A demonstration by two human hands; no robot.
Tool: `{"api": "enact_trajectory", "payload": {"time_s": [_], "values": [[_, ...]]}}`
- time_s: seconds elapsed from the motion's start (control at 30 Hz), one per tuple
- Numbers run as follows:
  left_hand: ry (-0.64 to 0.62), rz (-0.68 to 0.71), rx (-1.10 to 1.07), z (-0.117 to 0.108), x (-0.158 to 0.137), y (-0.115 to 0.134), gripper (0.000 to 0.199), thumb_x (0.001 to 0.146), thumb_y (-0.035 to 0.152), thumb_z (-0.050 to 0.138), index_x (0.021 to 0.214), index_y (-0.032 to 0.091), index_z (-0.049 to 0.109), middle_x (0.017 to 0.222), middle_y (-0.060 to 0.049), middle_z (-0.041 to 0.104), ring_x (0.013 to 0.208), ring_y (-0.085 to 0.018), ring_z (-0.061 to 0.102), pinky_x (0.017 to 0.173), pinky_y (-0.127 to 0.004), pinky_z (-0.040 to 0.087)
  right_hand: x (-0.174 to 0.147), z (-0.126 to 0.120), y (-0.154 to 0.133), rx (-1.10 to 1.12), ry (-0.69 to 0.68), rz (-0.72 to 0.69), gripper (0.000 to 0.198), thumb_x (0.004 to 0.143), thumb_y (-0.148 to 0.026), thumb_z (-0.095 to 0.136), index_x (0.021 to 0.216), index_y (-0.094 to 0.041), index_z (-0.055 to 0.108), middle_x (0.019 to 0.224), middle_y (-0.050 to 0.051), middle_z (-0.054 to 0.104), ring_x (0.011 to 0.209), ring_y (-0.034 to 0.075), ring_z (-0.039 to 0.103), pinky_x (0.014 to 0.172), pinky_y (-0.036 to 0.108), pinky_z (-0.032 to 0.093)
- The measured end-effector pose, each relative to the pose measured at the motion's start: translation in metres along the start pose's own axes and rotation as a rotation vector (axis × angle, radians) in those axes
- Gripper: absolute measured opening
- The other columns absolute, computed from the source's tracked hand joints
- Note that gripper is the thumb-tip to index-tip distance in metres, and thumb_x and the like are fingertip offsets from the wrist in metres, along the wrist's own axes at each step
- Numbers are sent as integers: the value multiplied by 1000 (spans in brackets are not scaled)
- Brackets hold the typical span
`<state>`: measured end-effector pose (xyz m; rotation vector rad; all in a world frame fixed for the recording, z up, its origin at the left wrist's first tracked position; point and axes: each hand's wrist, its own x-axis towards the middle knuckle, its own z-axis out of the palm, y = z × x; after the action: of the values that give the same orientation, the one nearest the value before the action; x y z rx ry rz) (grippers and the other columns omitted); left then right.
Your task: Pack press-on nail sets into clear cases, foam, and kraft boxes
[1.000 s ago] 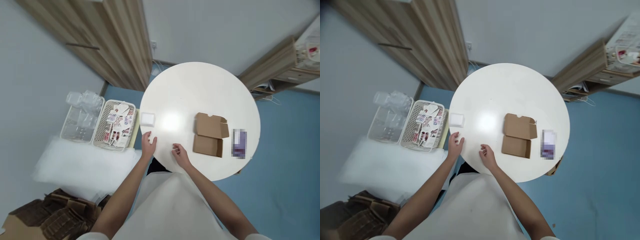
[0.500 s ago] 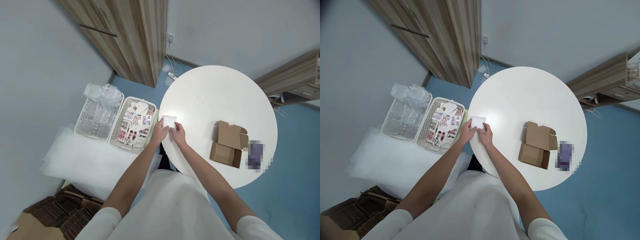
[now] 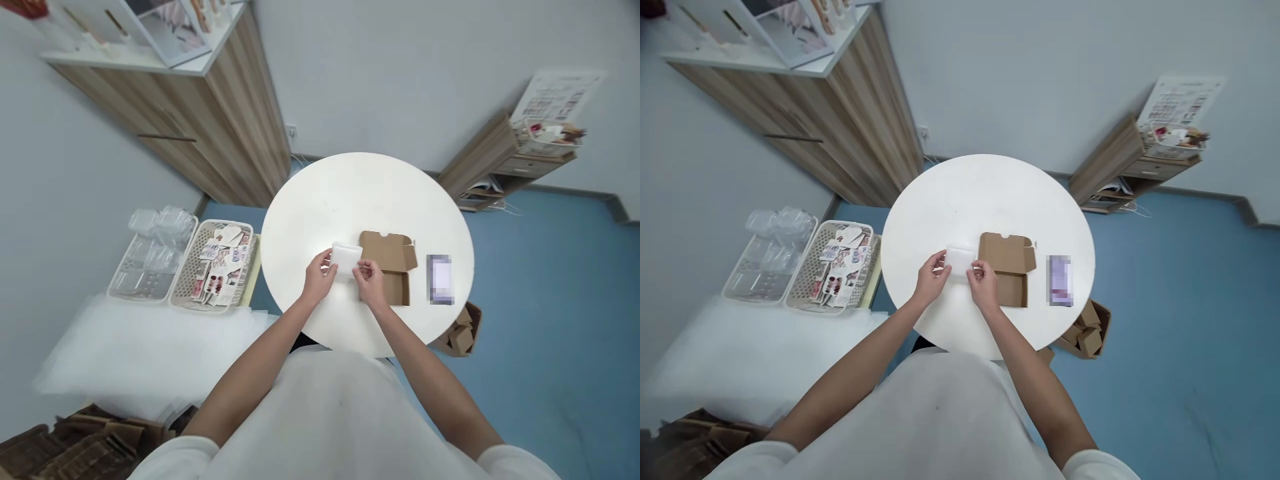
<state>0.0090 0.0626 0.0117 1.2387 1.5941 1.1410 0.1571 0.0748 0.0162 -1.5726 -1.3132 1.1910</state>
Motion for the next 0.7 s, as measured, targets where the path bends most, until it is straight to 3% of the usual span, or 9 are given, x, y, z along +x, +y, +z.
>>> {"api": "enact_trajectory", "payload": {"time_s": [0.13,0.23,0.33,0.47,0.6,0.7], "values": [[-195,43,78,63,-20,7,50,75,29,52,123,21,42,104,-8,53,85,-16,54,72,-32,49,-3,-72,26,-174,12,26,22,70,-32,51,88,-20,53,89,4,61,74,16,57,69,32,46],[-322,2,146,89,-32,3,48,73,30,54,119,21,45,97,-7,57,84,-19,56,74,-34,48,-5,-100,53,-259,-61,66,16,70,-28,48,84,-21,53,84,2,60,74,16,57,66,30,45],[-428,-77,206,100,-37,1,45,73,33,53,117,23,45,97,-5,60,86,-21,58,76,-35,46,-4,-108,76,-411,-146,50,11,71,-23,45,77,-21,54,80,1,59,69,14,56,63,28,43],[-459,-161,377,107,-37,0,54,70,36,55,119,19,40,111,-9,56,101,-26,53,83,-35,41,-3,-104,90,-547,-196,-2,16,70,-16,46,83,-19,55,86,3,57,74,15,54,67,27,41],[-547,-110,615,115,-39,-1,38,71,40,53,101,17,51,115,-15,52,104,-31,51,84,-39,39,-5,-98,93,-550,-227,-27,21,67,-16,54,87,-17,57,92,8,58,83,19,55,71,29,41],[-596,-46,734,119,-43,-2,32,73,40,50,93,15,53,126,-17,41,105,-33,50,86,-42,38,-6,-95,94,-558,-245,-45,23,68,-16,54,91,-15,58,96,12,57,89,23,54,75,31,40]]}}
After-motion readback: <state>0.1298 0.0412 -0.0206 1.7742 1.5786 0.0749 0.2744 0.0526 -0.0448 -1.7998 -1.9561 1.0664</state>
